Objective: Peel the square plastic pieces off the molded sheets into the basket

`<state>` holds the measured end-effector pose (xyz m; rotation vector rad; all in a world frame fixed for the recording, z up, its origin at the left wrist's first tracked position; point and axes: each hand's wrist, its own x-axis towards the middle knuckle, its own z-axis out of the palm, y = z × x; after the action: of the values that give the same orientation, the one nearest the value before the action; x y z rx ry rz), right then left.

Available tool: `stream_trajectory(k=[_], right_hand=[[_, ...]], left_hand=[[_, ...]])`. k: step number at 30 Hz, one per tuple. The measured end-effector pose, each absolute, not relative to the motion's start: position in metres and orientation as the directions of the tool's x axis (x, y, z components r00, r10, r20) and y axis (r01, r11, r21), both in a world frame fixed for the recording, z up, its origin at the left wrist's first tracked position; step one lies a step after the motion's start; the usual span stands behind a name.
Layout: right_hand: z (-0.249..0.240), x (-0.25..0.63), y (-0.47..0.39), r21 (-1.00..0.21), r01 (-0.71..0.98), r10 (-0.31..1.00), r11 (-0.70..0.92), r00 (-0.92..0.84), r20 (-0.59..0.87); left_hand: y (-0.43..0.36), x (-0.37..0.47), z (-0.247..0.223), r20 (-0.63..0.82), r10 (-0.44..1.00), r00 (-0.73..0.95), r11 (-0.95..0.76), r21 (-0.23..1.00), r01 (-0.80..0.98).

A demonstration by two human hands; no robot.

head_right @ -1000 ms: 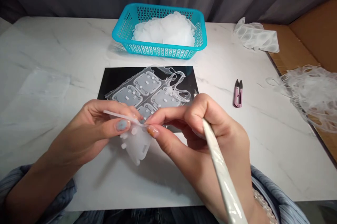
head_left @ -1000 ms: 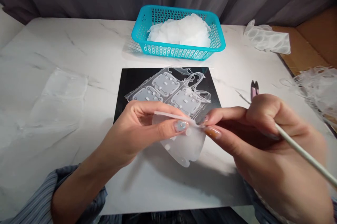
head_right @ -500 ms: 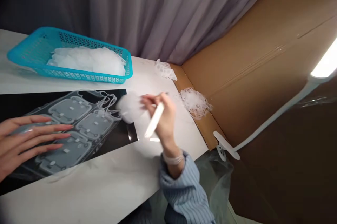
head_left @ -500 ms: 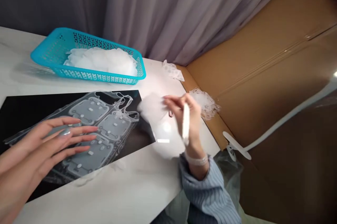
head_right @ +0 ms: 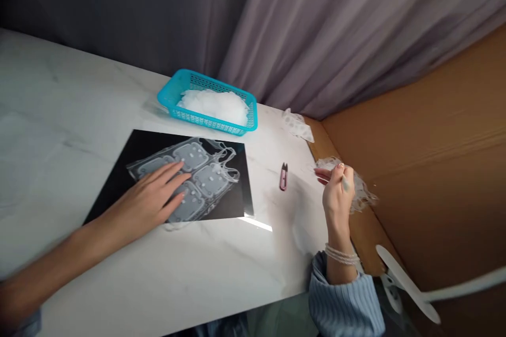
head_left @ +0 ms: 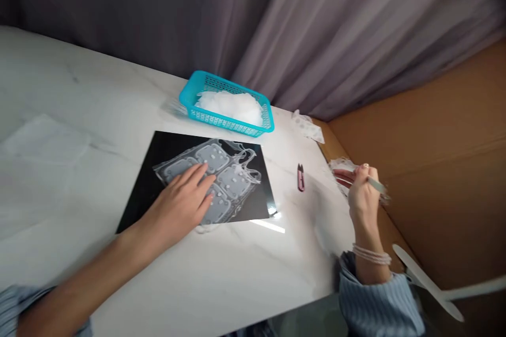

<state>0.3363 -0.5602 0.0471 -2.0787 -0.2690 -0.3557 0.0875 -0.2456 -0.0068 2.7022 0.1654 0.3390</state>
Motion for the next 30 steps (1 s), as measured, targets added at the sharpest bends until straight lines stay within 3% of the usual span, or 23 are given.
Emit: stream_trajectory(k=[3, 5, 7, 9, 15, 17, 19, 24, 30], right_hand=[[0.060, 0.296, -0.496, -0.928, 0.261, 0.332, -0.267, 0.928, 0.166], [0.064, 0.266, -0.453, -0.956, 0.198, 0.586, -0.216, 0.810, 0.035], [0.059, 0.243, -0.419, -0.958, 0.201, 0.724, -0.206, 0.690, -0.011], [0.046, 0.234, -0.399, -0.935, 0.265, 0.728, -0.234, 0.686, 0.013], [0.015, 0.272, -0.419, -0.821, 0.433, 0.403, -0.371, 0.872, 0.278], [0.017, 0.278, -0.431, -0.811, 0.444, 0.368, -0.382, 0.878, 0.307], [0.021, 0.270, -0.435, -0.829, 0.429, 0.411, -0.359, 0.870, 0.272], [0.023, 0.222, -0.417, -0.885, 0.366, 0.698, -0.287, 0.713, 0.068], [0.014, 0.197, -0.404, -0.831, 0.482, 0.807, -0.276, 0.586, 0.073]], left_hand=[[-0.247, 0.085, -0.007, 0.204, 0.152, 0.967, -0.930, 0.362, 0.070], [-0.248, 0.083, -0.006, 0.222, 0.144, 0.964, -0.934, 0.353, 0.058], [-0.249, 0.080, -0.005, 0.231, 0.135, 0.964, -0.943, 0.329, 0.053], [-0.250, 0.079, -0.005, 0.216, 0.130, 0.968, -0.953, 0.295, 0.062], [-0.250, 0.072, 0.002, 0.153, 0.127, 0.980, -0.972, 0.214, 0.093], [-0.252, 0.069, 0.007, 0.139, 0.118, 0.983, -0.979, 0.182, 0.092], [-0.256, 0.066, 0.010, 0.130, 0.075, 0.989, -0.988, 0.146, 0.055], [-0.272, 0.056, 0.005, 0.142, -0.062, 0.988, -0.994, 0.084, -0.075], [-0.273, 0.050, 0.000, 0.133, -0.053, 0.990, -0.996, 0.059, -0.061]])
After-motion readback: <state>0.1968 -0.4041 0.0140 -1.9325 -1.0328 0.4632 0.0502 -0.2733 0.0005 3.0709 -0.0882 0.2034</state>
